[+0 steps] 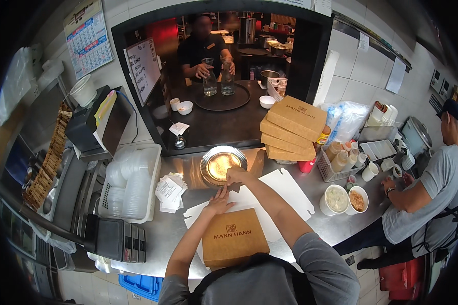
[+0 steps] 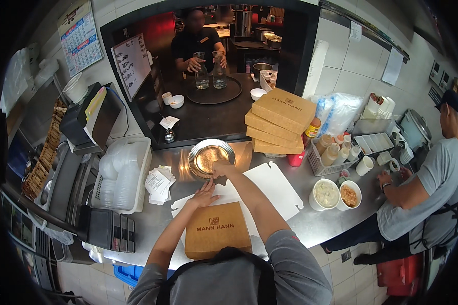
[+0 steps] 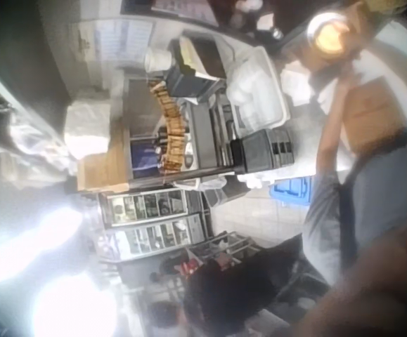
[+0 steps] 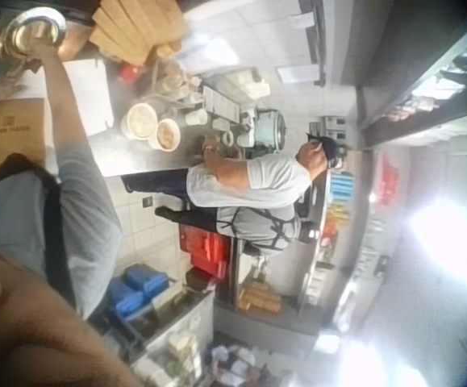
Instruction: The person folds several flat cardboard sheets into takeout boxes, places a foil tray inside one of the boxes, and سپس organizes the boxes and food containers on a counter.
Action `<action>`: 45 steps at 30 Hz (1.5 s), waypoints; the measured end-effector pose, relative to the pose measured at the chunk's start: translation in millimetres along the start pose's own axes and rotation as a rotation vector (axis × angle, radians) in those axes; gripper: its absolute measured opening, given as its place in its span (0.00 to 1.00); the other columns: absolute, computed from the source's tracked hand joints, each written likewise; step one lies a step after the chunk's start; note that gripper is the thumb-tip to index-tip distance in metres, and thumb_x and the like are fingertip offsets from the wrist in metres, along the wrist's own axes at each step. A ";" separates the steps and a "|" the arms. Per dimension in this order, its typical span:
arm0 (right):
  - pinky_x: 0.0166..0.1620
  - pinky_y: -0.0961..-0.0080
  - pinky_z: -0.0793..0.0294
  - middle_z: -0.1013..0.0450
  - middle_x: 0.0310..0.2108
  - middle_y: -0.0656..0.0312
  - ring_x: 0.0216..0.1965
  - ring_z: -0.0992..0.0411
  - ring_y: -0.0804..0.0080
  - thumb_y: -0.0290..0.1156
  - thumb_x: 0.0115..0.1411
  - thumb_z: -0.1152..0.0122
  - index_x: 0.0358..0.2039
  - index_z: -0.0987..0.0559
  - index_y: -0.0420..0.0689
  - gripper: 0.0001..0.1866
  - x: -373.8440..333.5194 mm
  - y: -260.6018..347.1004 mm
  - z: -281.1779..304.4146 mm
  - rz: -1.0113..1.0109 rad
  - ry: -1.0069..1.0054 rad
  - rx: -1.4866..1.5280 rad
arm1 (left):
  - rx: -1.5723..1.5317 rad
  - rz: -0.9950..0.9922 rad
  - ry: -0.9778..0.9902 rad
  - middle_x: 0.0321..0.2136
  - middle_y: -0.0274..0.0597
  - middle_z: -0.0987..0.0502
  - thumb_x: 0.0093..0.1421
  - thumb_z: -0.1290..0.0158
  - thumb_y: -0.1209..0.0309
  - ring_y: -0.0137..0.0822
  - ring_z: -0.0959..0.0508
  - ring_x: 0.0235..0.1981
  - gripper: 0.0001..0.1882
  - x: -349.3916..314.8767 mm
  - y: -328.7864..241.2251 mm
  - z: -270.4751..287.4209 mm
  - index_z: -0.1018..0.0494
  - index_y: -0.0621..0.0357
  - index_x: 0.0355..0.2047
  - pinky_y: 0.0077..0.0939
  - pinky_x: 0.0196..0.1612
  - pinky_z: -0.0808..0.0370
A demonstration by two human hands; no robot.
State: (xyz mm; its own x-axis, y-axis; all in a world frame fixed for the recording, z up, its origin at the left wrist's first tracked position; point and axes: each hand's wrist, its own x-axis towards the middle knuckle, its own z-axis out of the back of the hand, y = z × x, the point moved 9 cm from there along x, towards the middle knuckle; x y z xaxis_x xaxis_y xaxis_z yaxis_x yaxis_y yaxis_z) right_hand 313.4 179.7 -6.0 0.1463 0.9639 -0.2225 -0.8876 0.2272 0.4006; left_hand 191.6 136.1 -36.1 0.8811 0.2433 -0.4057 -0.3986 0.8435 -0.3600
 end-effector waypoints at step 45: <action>0.41 0.83 0.33 0.27 0.32 0.63 0.34 0.31 0.81 0.30 0.65 0.54 0.36 0.28 0.38 0.10 -363.6 -9.2 61.2 -0.067 -1.230 1.291 | -0.030 -0.027 -0.313 0.60 0.44 0.44 0.38 0.35 0.49 0.50 0.45 0.62 0.52 -251.8 -44.4 -12.3 0.50 0.36 0.62 0.63 0.57 0.47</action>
State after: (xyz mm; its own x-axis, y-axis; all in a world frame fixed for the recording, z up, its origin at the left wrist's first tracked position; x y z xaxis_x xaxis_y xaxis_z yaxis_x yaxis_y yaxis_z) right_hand 295.1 -164.3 125.6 0.9106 0.3508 0.2186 -0.0836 -0.3614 0.9286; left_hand -15.7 31.5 71.7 0.9250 0.3606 -0.1195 -0.3776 0.8382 -0.3935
